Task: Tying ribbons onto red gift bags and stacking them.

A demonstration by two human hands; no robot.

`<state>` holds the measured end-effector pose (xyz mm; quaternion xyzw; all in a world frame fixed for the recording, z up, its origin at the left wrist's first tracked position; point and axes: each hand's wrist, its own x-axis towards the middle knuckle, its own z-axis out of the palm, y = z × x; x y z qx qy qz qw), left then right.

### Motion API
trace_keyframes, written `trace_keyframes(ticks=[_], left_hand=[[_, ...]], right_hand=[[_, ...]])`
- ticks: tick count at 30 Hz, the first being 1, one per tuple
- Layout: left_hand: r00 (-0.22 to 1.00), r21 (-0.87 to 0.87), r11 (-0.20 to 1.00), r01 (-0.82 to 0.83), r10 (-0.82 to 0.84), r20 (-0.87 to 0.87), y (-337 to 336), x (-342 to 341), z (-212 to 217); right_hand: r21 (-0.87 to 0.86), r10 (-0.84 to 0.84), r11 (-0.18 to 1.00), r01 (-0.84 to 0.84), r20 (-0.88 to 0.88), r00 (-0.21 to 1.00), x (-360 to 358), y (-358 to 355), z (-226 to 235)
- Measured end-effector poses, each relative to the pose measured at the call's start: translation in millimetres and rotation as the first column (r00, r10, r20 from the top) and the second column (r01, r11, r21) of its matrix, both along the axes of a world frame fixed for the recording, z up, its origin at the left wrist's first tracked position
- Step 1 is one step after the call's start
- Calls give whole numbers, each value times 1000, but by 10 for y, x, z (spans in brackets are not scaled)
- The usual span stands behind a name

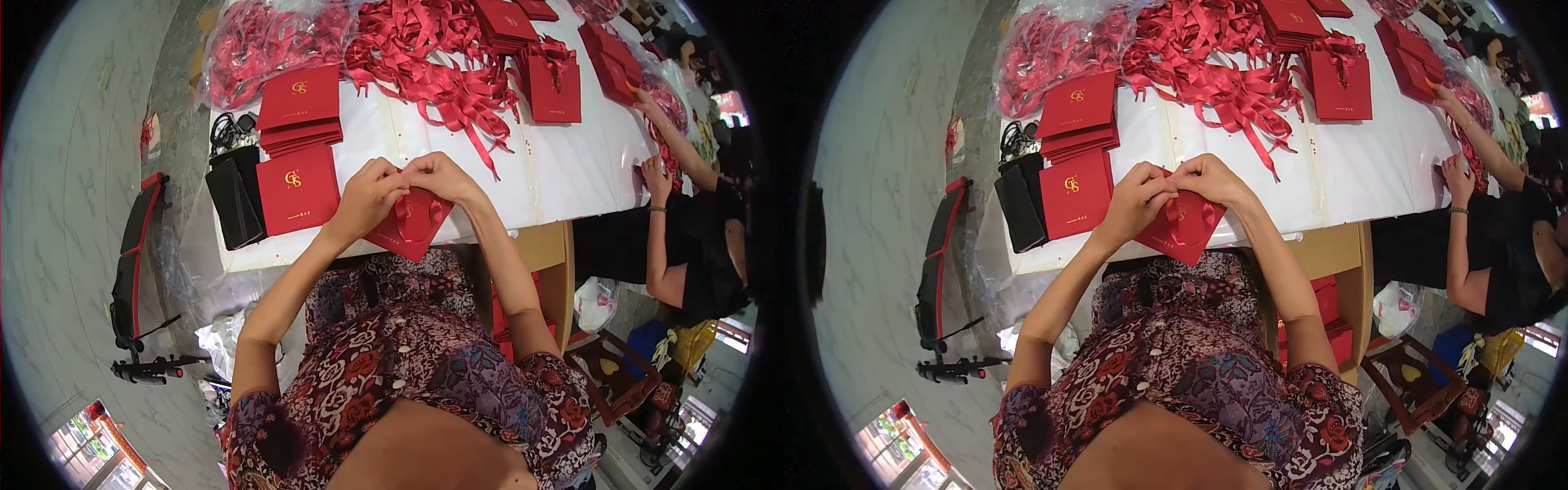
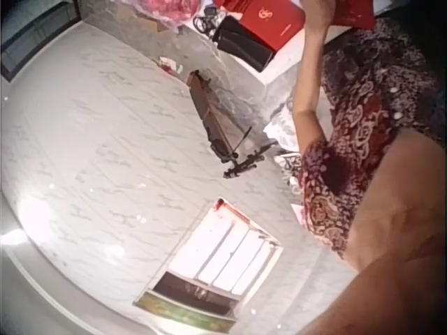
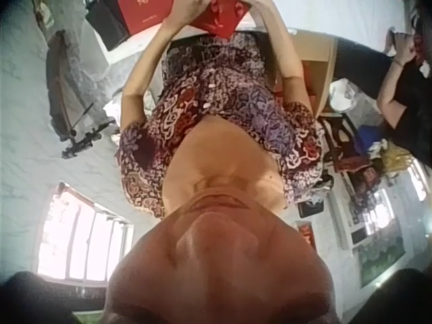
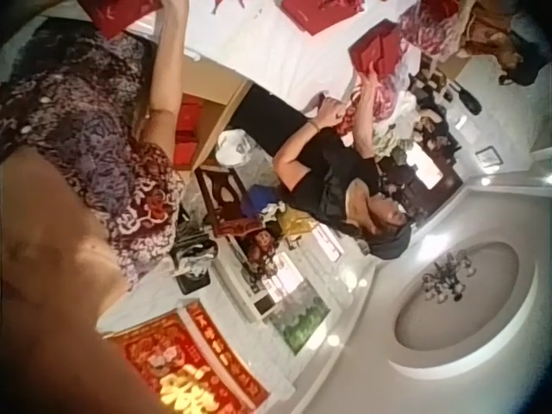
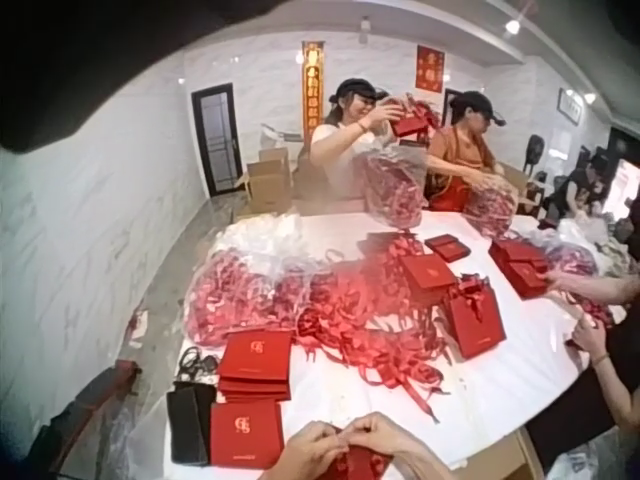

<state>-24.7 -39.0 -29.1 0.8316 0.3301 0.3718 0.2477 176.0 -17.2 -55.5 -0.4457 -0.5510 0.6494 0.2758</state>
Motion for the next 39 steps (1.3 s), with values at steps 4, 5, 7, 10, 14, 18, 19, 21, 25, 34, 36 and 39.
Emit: trace_keyframes(ticks=[4,5,7,10,14,18,19,21,25,34,36,39], left_hand=[[992,-56,991,-120,122,28,-12,31,-18],[985,-93,981,-169,171,23,-16,41,-23],[978,-140,968,-209,209,-15,2,60,-33],[959,-203,938,-281,264,-104,57,-20,-140],[929,-271,892,-363,322,-185,202,-38,-170],[898,-83,922,-379,345,-273,442,151,-234],[883,-50,928,-368,332,-332,495,220,-262],[862,-17,934,-357,323,-390,572,289,-341],[906,-301,867,-396,315,-284,605,317,-388],[951,-436,852,-290,306,-36,423,362,-329],[949,-284,906,-314,295,-109,417,312,-336],[981,131,973,-192,194,-7,418,134,-328]], right_hand=[[104,-281,955,276,35,959,-152,46,-97],[214,-401,906,365,163,901,-114,127,-122],[312,-517,835,452,165,840,-23,234,-171],[429,-592,775,464,234,772,88,225,-101],[493,-587,796,351,487,647,244,144,19],[536,-572,799,273,538,619,63,119,-41],[571,-577,785,240,533,618,44,138,-109],[575,-594,771,275,494,635,11,133,-145],[392,-564,808,440,298,770,77,95,-223],[190,-458,875,445,26,889,-3,96,-212],[190,-451,872,451,-46,891,0,77,-221],[123,-501,844,523,-170,849,96,71,-179]])
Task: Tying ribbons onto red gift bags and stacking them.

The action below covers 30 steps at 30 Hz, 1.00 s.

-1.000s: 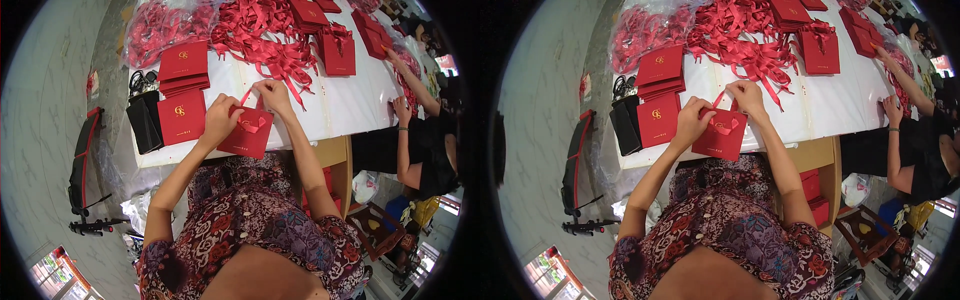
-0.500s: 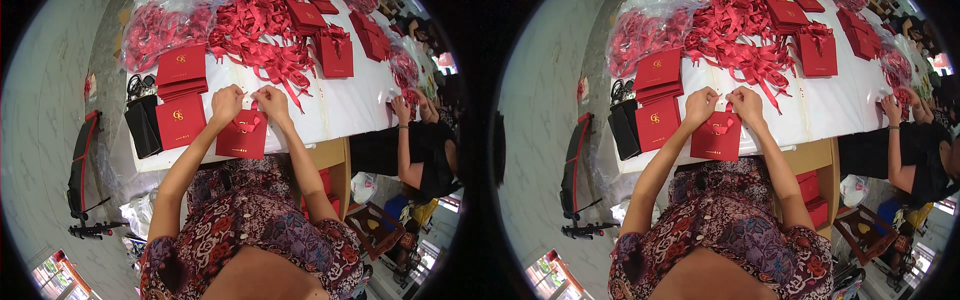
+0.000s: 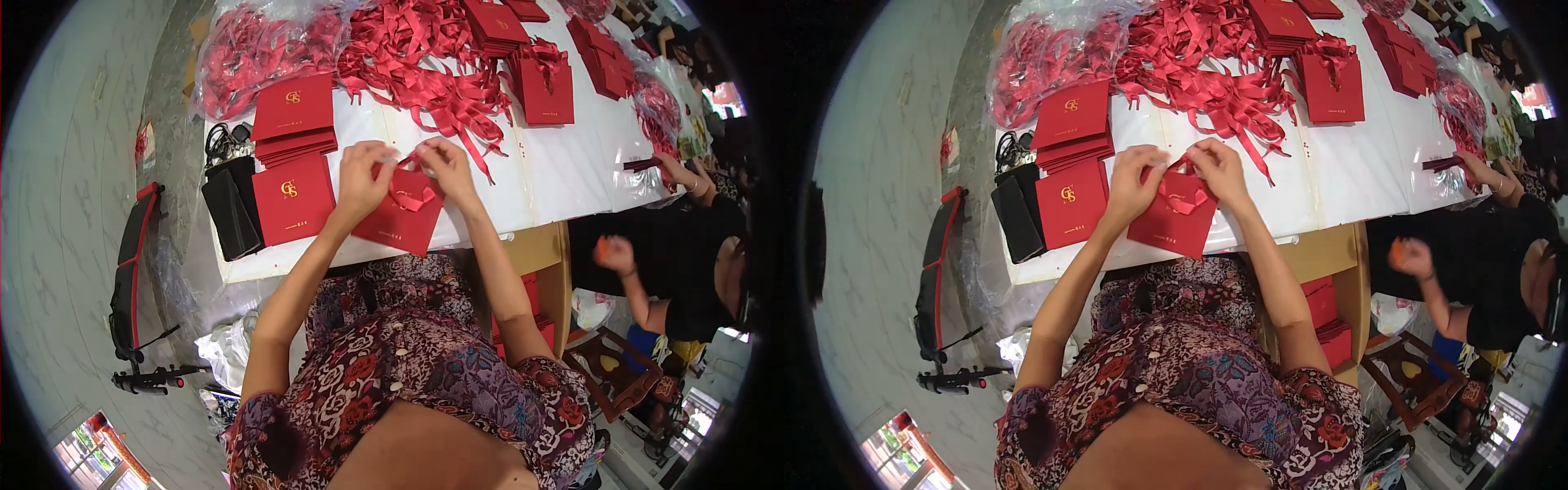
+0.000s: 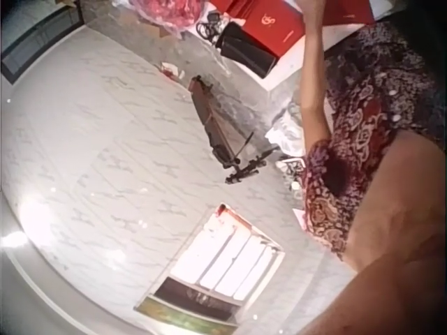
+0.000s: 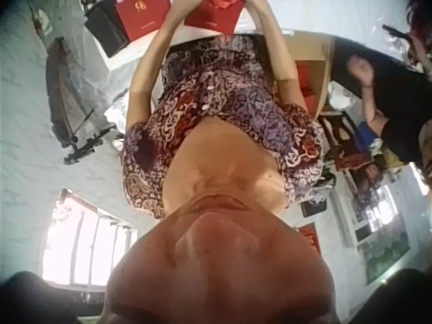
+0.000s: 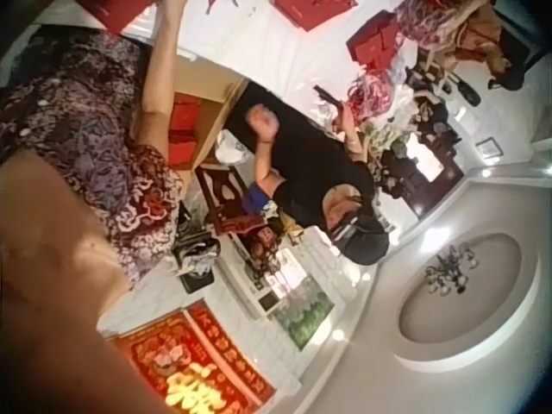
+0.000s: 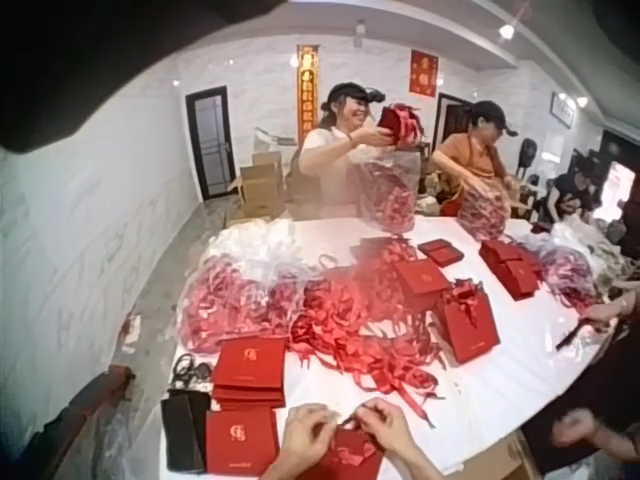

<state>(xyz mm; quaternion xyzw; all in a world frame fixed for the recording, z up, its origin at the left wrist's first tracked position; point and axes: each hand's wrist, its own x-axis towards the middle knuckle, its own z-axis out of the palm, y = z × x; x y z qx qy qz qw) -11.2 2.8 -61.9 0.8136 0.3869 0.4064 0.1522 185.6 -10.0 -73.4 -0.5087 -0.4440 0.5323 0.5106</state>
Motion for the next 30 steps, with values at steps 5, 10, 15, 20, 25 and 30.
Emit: trace_keyframes(ticks=[5,10,15,20,25,30], left_hand=[[887,-724,573,384,-10,462,-130,-293,43],[650,-658,473,586,212,730,-428,-183,276],[796,-723,656,217,310,520,-796,6,163],[851,-573,807,142,196,487,-1019,-26,324],[972,-330,943,-48,120,201,-925,-17,405],[950,-75,989,-130,102,-296,-959,57,144]], right_hand=[[-94,-204,978,188,-208,957,265,42,277],[-184,-319,946,266,-392,863,194,95,208],[-112,-264,962,248,-165,950,36,235,148],[8,-184,983,184,-22,983,226,497,187],[203,-187,970,135,263,947,323,597,52],[374,-345,926,50,784,516,191,400,-3]])
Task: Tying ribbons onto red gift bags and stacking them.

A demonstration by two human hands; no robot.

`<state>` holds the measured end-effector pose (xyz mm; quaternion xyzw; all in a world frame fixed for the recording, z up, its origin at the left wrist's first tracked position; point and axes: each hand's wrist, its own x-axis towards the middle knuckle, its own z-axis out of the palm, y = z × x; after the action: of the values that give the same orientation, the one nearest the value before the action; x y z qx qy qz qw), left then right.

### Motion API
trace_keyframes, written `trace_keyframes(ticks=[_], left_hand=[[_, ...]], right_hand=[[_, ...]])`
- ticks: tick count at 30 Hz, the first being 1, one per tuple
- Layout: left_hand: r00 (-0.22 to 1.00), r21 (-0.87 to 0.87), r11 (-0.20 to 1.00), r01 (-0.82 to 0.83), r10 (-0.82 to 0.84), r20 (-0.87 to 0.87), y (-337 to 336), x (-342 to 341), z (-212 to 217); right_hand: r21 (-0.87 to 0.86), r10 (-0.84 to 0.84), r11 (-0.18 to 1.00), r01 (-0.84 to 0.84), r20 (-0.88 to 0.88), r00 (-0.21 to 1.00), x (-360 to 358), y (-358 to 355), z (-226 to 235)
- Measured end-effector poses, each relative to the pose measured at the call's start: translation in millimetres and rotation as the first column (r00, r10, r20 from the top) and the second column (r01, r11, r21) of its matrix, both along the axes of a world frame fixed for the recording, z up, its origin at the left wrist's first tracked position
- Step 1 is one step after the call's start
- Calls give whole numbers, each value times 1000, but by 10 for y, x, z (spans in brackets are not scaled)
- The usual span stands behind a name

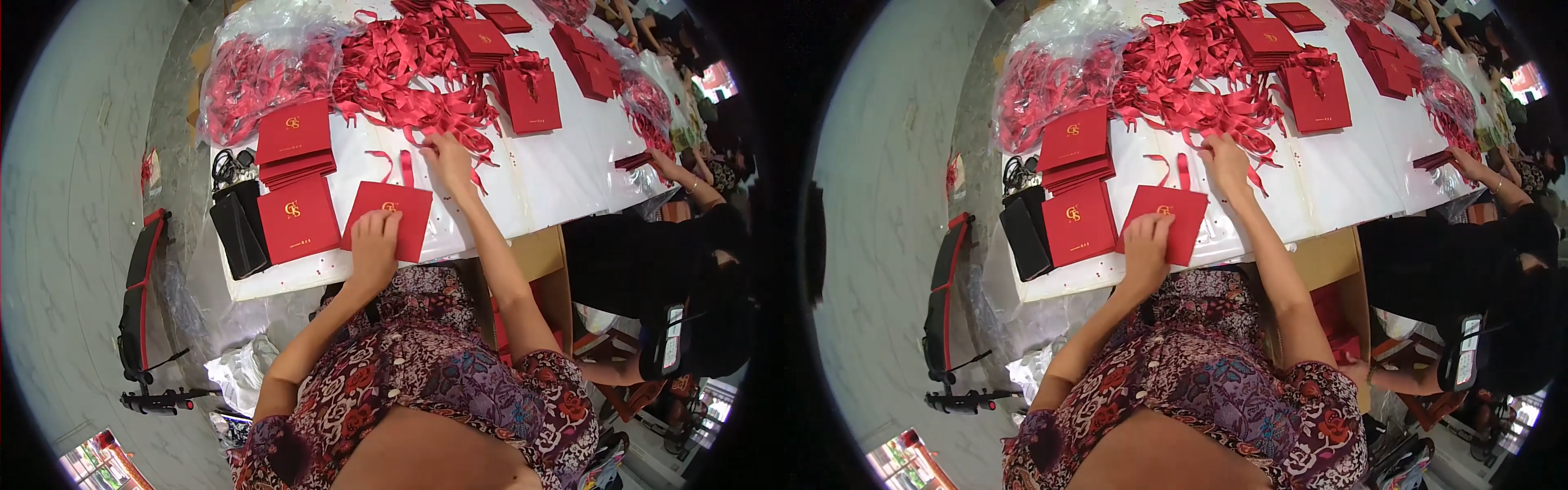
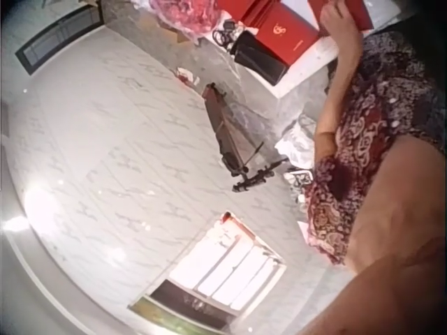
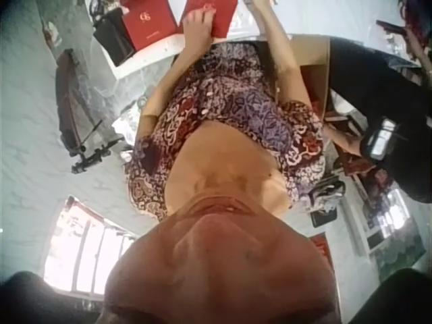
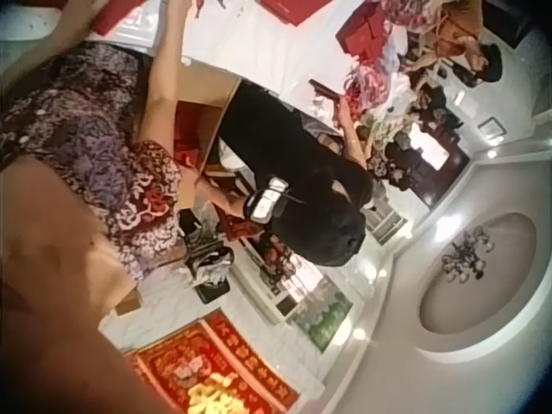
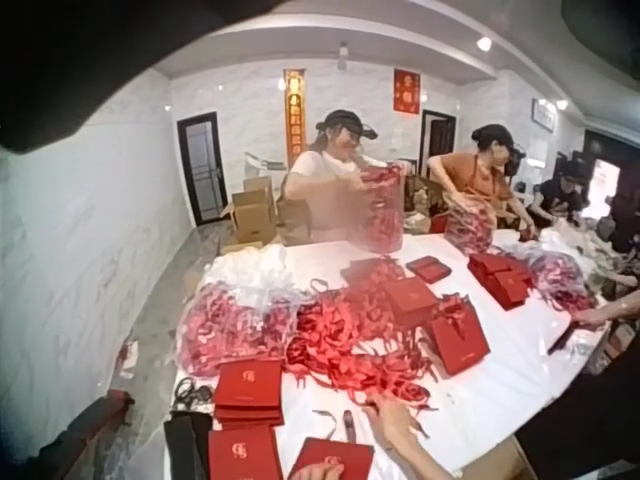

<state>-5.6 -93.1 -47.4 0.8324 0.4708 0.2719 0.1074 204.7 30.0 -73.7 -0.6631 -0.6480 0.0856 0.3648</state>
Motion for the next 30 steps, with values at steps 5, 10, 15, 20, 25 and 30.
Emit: trace_keyframes(ticks=[5,10,15,20,25,30], left_hand=[[982,-243,964,106,-140,-126,15,48,13],[818,-630,738,242,194,542,377,99,-104],[358,-617,127,777,716,599,721,51,-131],[342,-645,214,734,704,623,676,72,-137],[28,-579,522,626,727,686,724,29,-84],[389,-709,456,538,611,689,742,-194,3]], right_hand=[[32,-28,999,26,67,997,100,-130,-48],[120,150,983,-139,-85,985,-126,-639,435],[103,470,879,-465,-24,882,-451,-1070,612],[-51,524,851,-523,8,851,-364,-1246,502],[-86,416,895,-437,-192,889,-245,-1153,333],[-152,233,943,-295,-331,915,-161,-1095,281]])
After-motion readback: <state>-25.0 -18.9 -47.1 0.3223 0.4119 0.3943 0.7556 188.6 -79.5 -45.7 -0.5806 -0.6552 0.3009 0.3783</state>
